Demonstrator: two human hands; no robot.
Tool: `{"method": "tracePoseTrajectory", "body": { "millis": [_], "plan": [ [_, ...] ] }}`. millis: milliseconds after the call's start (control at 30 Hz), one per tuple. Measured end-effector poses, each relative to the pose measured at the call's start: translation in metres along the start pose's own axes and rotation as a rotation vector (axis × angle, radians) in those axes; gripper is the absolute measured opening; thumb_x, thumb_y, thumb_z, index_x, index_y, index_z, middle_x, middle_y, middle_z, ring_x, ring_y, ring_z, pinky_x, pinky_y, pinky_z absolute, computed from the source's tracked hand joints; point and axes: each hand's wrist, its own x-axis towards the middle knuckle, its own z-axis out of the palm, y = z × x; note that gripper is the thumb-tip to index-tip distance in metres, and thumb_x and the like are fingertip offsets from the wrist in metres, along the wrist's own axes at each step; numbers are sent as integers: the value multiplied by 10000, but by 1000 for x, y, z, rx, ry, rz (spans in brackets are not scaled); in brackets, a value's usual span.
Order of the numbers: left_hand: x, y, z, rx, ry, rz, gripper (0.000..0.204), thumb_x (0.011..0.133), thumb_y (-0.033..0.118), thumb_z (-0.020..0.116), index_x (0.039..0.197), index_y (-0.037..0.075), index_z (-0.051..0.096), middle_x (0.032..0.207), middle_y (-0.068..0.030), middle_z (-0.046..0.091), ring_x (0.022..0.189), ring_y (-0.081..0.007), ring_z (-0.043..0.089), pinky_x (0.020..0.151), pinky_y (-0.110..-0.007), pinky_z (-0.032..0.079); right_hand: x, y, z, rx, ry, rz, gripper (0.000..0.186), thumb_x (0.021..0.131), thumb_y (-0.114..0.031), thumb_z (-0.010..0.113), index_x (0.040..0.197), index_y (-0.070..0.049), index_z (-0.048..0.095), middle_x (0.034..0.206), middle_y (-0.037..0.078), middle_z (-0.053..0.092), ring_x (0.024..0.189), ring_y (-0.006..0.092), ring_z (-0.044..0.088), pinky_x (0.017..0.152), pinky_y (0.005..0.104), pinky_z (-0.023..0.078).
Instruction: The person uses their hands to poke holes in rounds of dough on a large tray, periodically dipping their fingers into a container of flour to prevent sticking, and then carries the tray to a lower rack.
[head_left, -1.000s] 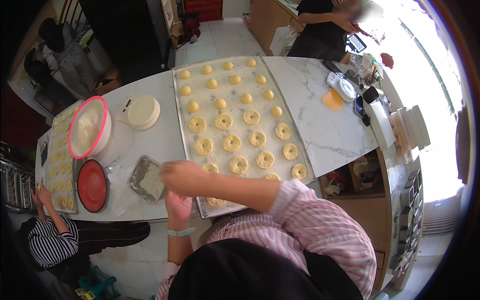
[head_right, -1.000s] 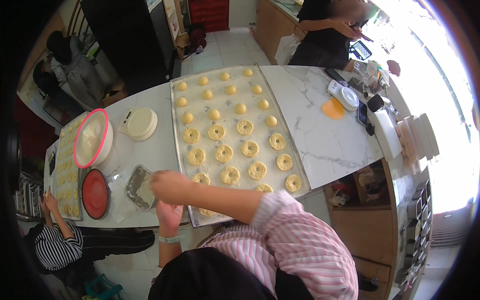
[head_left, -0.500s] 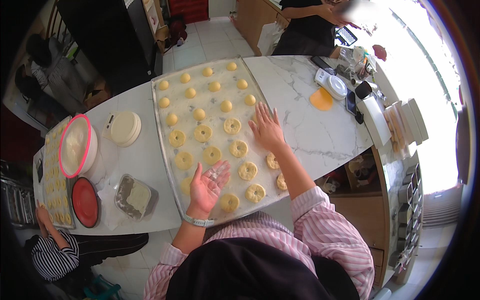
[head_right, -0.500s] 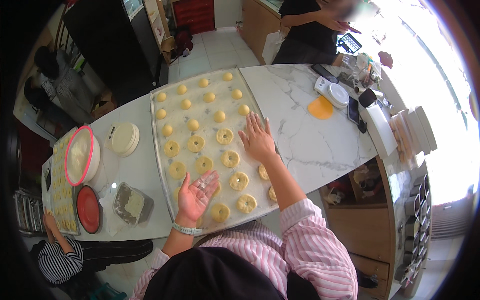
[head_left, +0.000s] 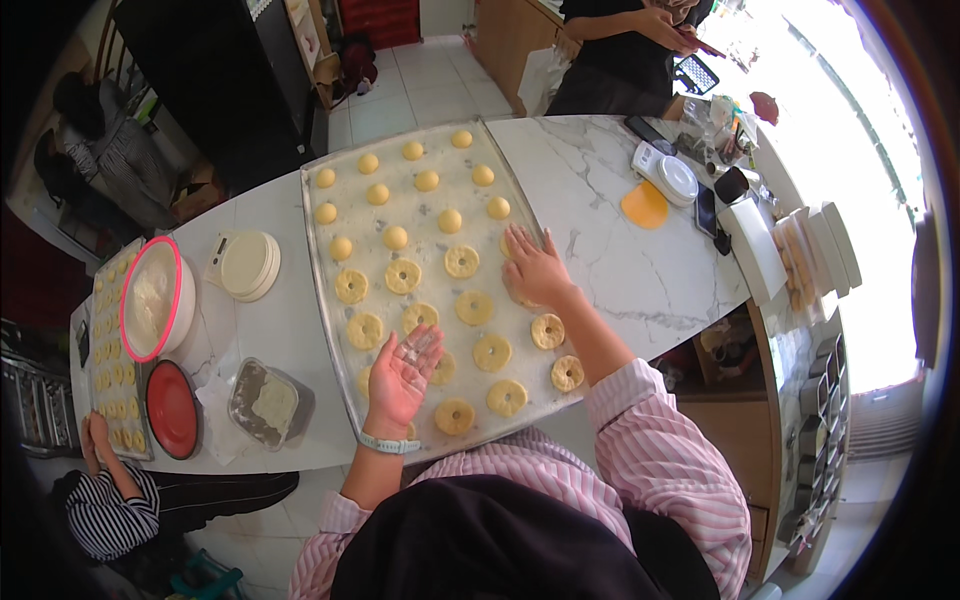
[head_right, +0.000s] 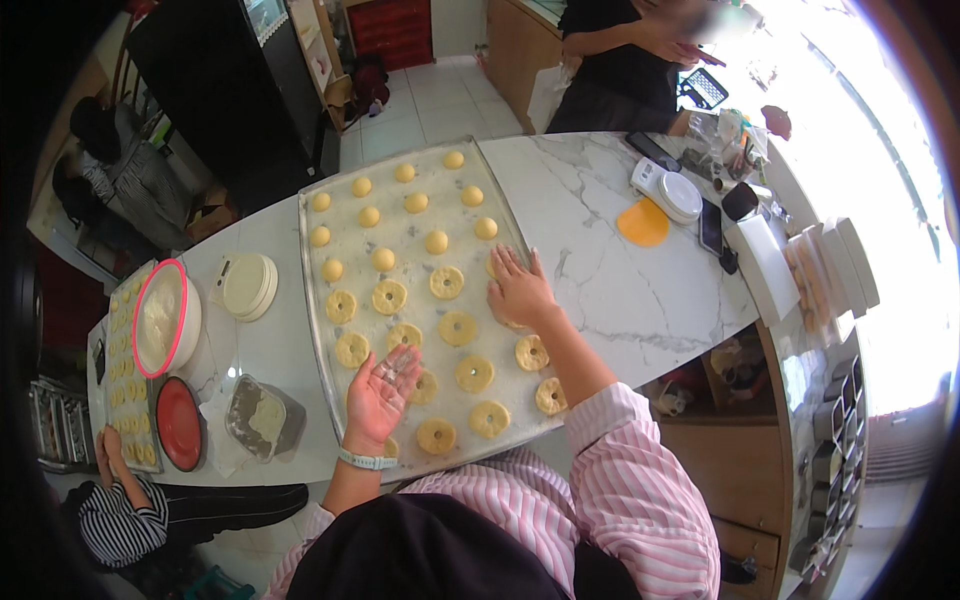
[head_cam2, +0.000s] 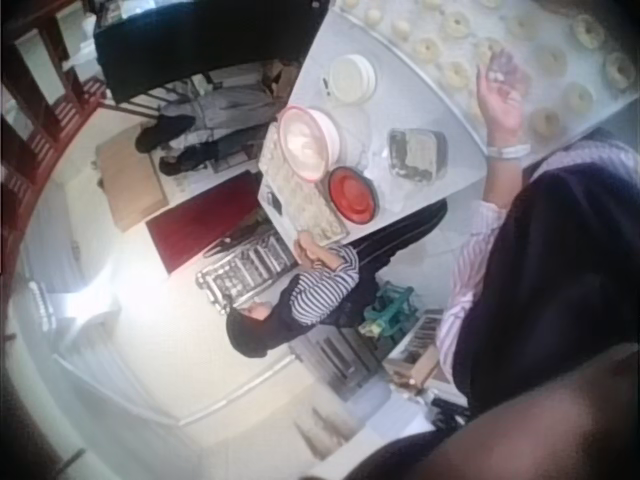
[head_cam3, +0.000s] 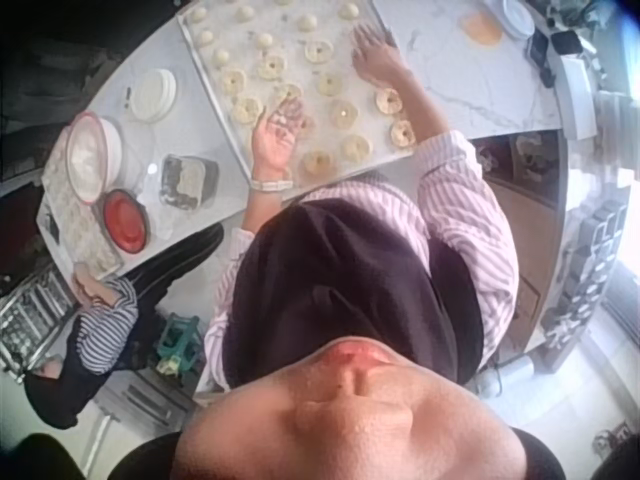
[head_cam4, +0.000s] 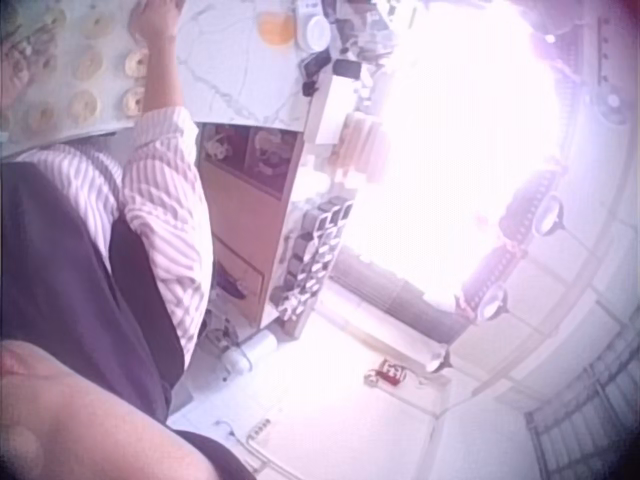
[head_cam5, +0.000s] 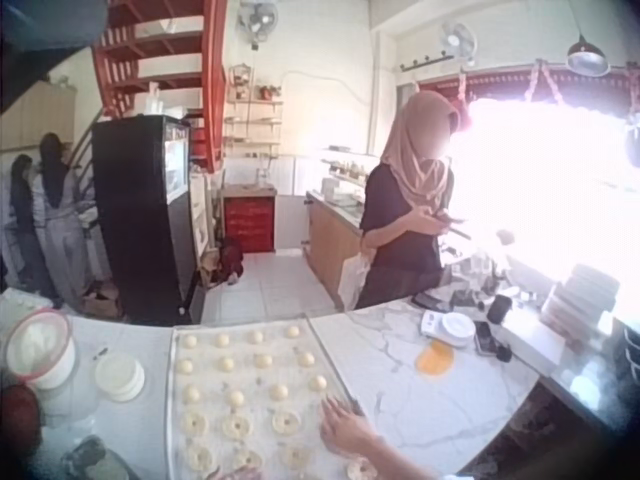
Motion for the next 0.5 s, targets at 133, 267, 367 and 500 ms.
{"method": "tracePoseTrajectory", "body": {
  "millis": [133, 267, 367, 500],
  "plan": [
    [0, 1, -1, 0, 9, 10, 433, 953, 276, 392, 1204, -74, 445, 1232, -213, 503, 1188, -300, 466, 1027, -389, 379, 8, 13, -11, 206, 120, 137, 364, 802, -129, 504, 1164, -112, 538, 1252, 52, 466, 1185, 232, 407, 1051, 434, 234],
    [0, 1, -4, 4, 14, 7, 423, 954, 267, 391, 1201, -71, 449, 1223, -210, 511, 1180, -297, 475, 1022, -388, 385, 4, 13, -11, 133, 237, 96, 227, 769, -82, 531, 945, -169, 645, 1035, 18, 519, 1021, 204, 474, 923, 413, 325],
    [1, 0, -7, -1, 4, 1, 415, 954, 261, 389, 1193, -71, 457, 1214, -206, 519, 1174, -294, 481, 1018, -388, 390, 6, 13, -13, 65, 175, 122, 196, 775, -104, 542, 921, -176, 653, 1053, 17, 495, 1050, 199, 444, 907, 419, 320],
    [-1, 4, -8, -2, 10, 10, 399, 954, 255, 391, 1175, -66, 477, 1181, -200, 542, 1155, -290, 497, 1005, -387, 400, 6, 1, -20, -18, 125, 114, 192, 807, -181, 559, 981, -141, 631, 1144, 33, 434, 1131, 208, 379, 929, 442, 291]
  ]
}}
